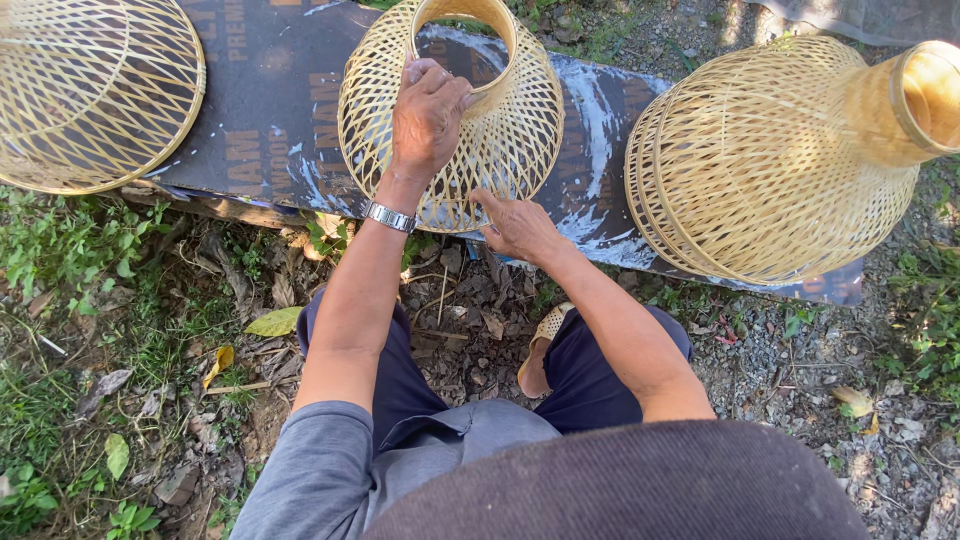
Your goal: The person manipulates woven bamboo baskets, turning them over and pressing the material along the edges by hand on a wooden board.
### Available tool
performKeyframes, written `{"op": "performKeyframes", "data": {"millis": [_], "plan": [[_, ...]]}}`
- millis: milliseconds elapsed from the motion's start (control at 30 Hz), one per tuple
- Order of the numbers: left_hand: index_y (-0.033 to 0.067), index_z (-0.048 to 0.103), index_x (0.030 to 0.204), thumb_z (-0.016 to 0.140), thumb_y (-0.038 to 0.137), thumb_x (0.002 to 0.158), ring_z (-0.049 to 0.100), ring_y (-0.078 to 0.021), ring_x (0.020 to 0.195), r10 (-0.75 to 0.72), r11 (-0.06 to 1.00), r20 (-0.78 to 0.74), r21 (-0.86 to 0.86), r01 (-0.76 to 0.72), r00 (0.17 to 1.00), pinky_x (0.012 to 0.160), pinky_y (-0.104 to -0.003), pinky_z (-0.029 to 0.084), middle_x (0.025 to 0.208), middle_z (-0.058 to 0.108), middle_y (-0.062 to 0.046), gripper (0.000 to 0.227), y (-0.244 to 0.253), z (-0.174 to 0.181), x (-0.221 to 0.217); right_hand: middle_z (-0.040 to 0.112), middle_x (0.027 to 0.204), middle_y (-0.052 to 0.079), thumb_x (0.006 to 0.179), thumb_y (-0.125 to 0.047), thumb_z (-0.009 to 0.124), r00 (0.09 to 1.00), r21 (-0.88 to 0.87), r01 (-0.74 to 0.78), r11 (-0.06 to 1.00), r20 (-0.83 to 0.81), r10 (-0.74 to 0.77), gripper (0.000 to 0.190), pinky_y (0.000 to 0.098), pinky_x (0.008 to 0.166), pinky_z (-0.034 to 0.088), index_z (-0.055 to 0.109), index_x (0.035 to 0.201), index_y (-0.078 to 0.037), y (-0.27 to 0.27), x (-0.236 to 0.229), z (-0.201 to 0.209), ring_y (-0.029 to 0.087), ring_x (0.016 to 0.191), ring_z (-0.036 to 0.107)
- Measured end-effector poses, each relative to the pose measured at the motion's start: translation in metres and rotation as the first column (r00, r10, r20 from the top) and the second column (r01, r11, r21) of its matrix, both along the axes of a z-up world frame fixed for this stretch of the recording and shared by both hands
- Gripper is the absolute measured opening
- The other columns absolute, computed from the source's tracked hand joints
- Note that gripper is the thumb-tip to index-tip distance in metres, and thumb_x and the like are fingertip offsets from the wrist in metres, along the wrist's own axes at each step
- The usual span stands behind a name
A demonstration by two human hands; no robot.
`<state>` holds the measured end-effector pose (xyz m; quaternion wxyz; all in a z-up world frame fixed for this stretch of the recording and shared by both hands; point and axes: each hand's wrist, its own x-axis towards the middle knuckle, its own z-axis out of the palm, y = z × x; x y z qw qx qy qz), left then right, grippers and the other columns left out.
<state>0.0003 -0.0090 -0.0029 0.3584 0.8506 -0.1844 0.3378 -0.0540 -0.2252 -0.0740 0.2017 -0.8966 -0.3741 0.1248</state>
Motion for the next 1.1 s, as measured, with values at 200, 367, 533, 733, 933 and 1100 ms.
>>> {"op": "performKeyframes", "data": {"millis": [200, 367, 533, 733, 933, 1100], "plan": [[0.005, 0.07, 0.099, 0.079, 0.0, 0.086, 0.058, -0.0297, 0.1, 0.001, 1.0, 0.044, -0.006, -0.001, 0.999, 0.098, -0.044, 0.047, 0.088, 0.061, -0.007, 0.016, 0.0, 0.003, -0.002, 0.069, 0.086, 0.02, 0.091, -0.023, 0.068, 1.0, 0.018, 0.008, 1.0, 0.0, -0.008, 0.051, 0.0527, 0.063, 0.052, 0.045, 0.135, -0.009, 0.001, -0.001, 0.005, 0.044, 0.075, 0.068], [0.0052, 0.07, 0.097, 0.08, 0.002, 0.086, 0.059, -0.0304, 0.1, 0.015, 1.0, 0.033, 0.003, -0.015, 0.999, 0.096, -0.042, 0.048, 0.088, 0.062, -0.006, 0.015, 0.001, 0.0, -0.003, 0.073, 0.103, 0.014, 0.094, -0.028, 0.068, 0.969, 0.34, 0.247, 0.907, -0.086, -0.232, 0.032, 0.0406, 0.075, 0.059, 0.066, 0.117, -0.006, -0.009, 0.018, 0.025, 0.032, 0.081, 0.073], [0.0062, 0.069, 0.094, 0.078, 0.001, 0.086, 0.059, -0.0292, 0.099, 0.01, 1.0, 0.036, -0.01, -0.009, 0.999, 0.098, -0.043, 0.048, 0.088, 0.06, -0.007, 0.012, 0.004, 0.0, -0.002, 0.067, 0.13, 0.021, 0.096, -0.022, 0.067, 0.943, 0.435, 0.277, 0.857, 0.048, -0.329, 0.039, 0.0409, 0.102, 0.05, 0.064, 0.128, 0.0, -0.017, 0.042, 0.053, 0.034, 0.119, 0.065], [0.0073, 0.068, 0.112, 0.078, 0.004, 0.087, 0.057, -0.0293, 0.114, -0.013, 0.999, 0.018, -0.039, 0.014, 1.0, 0.107, -0.043, 0.046, 0.107, 0.062, -0.009, 0.026, 0.009, 0.001, -0.007, 0.065, 0.136, 0.019, 0.104, -0.022, 0.064, 0.928, 0.616, 0.238, 0.751, 0.083, -0.362, 0.04, 0.0391, 0.109, 0.049, 0.059, 0.136, 0.0, -0.001, 0.058, 0.068, 0.032, 0.128, 0.064], [0.0091, 0.032, 0.163, 0.058, 0.023, 0.111, 0.025, -0.0326, 0.162, 0.052, 0.81, 0.017, -0.585, -0.033, 0.998, 0.136, -0.048, 0.022, 0.172, 0.028, -0.016, 0.059, 0.059, -0.034, 0.025, 0.06, 0.141, 0.02, 0.105, -0.027, 0.063, 0.907, 0.63, 0.354, 0.691, -0.05, -0.419, 0.048, 0.0393, 0.107, 0.049, 0.053, 0.143, 0.002, -0.01, 0.077, 0.081, 0.029, 0.129, 0.062], [0.011, 0.005, 0.166, 0.037, 0.06, 0.106, 0.031, -0.0466, 0.155, -0.309, 0.095, -0.011, -0.995, 0.02, 0.951, 0.129, -0.049, 0.029, 0.168, 0.021, -0.033, 0.083, 0.098, -0.066, 0.036, 0.064, 0.134, 0.017, 0.105, -0.031, 0.058, 0.906, 0.585, 0.404, 0.703, -0.152, -0.394, 0.047, 0.037, 0.101, 0.054, 0.058, 0.139, 0.001, -0.016, 0.067, 0.073, 0.026, 0.123, 0.068]]}}
